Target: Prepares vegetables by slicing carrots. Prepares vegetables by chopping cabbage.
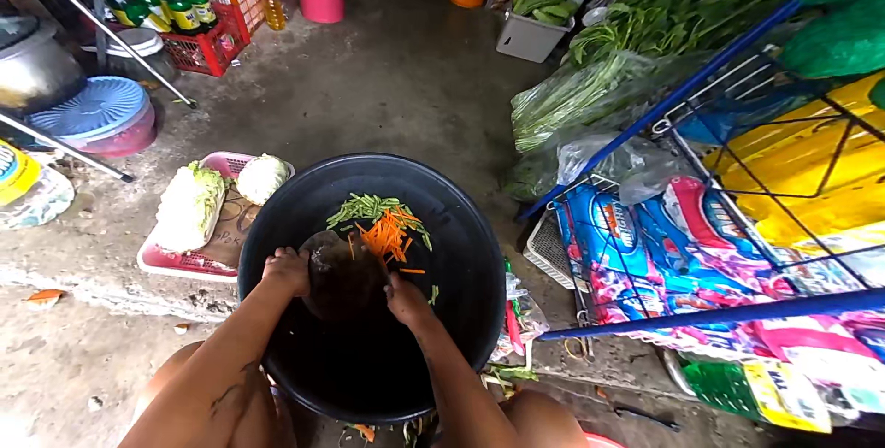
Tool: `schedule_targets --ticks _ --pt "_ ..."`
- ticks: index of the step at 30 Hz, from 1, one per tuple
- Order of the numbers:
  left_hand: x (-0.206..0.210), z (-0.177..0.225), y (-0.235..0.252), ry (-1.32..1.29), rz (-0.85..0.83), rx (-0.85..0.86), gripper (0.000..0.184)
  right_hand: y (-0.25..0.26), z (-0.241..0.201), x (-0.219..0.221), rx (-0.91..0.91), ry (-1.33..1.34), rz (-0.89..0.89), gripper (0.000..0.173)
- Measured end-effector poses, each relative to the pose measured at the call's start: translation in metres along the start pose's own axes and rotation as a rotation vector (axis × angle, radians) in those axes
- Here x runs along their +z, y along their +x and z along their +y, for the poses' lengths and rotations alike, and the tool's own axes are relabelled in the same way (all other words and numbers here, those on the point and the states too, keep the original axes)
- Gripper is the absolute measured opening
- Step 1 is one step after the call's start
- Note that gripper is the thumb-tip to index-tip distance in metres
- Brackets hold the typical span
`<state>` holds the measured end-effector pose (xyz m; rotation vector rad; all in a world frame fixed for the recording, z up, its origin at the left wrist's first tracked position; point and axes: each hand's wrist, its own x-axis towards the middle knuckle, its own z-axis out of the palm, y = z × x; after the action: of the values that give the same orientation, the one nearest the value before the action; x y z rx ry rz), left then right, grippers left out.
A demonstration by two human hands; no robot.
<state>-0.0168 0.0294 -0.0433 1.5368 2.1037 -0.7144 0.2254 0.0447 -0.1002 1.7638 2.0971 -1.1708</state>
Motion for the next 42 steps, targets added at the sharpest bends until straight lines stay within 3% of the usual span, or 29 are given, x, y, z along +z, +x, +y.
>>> schedule_targets --ticks 4,8,10,13,17,21,23,26,29,31,36,42 --pt "0.005 0.015 -0.005 -0.178 0.026 0.196 0.074 -0.001 0.016 -0.030 0.247 0.119 0.206 0.045" --pt "0.023 0.056 0.008 -0.067 -0.002 0.333 0.076 -0.007 0.022 -0.054 0.265 0.087 0.162 0.046" --pt "0.017 0.073 0.019 -0.150 0.042 0.368 0.074 -0.012 0.021 -0.065 0.253 0.102 0.120 0.045" --pt "-0.003 0.102 0.046 -0.383 0.179 0.317 0.049 -0.033 0.017 -0.087 0.228 0.113 0.067 0.042" --pt "-0.005 0.145 0.095 -0.414 0.228 0.156 0.054 -0.076 0.025 -0.111 0.181 0.246 0.117 0.043" --pt "-0.005 0.169 0.108 -0.467 0.279 0.141 0.045 -0.085 0.042 -0.111 0.143 0.463 0.258 0.047" --pt "-0.007 0.168 0.104 -0.579 0.242 0.167 0.037 -0.082 0.045 -0.113 0.112 0.541 0.275 0.054" --pt "-0.007 0.160 0.092 -1.018 0.180 0.215 0.036 -0.077 0.043 -0.117 0.054 0.742 0.294 0.068" --pt "-0.011 0.161 0.047 -1.583 0.042 0.295 0.025 -0.076 0.034 -0.113 -0.019 0.977 0.331 0.074" --pt "-0.016 0.161 0.008 -1.780 -0.038 0.345 0.022 -0.071 0.029 -0.105 -0.107 1.077 0.396 0.075" --pt "-0.013 0.168 -0.059 -1.841 -0.024 0.521 0.009 -0.068 0.020 -0.095 -0.290 1.274 0.516 0.070" --pt "-0.012 0.168 -0.088 -1.834 0.087 0.512 0.005 -0.081 0.018 -0.093 -0.348 1.343 0.532 0.058"
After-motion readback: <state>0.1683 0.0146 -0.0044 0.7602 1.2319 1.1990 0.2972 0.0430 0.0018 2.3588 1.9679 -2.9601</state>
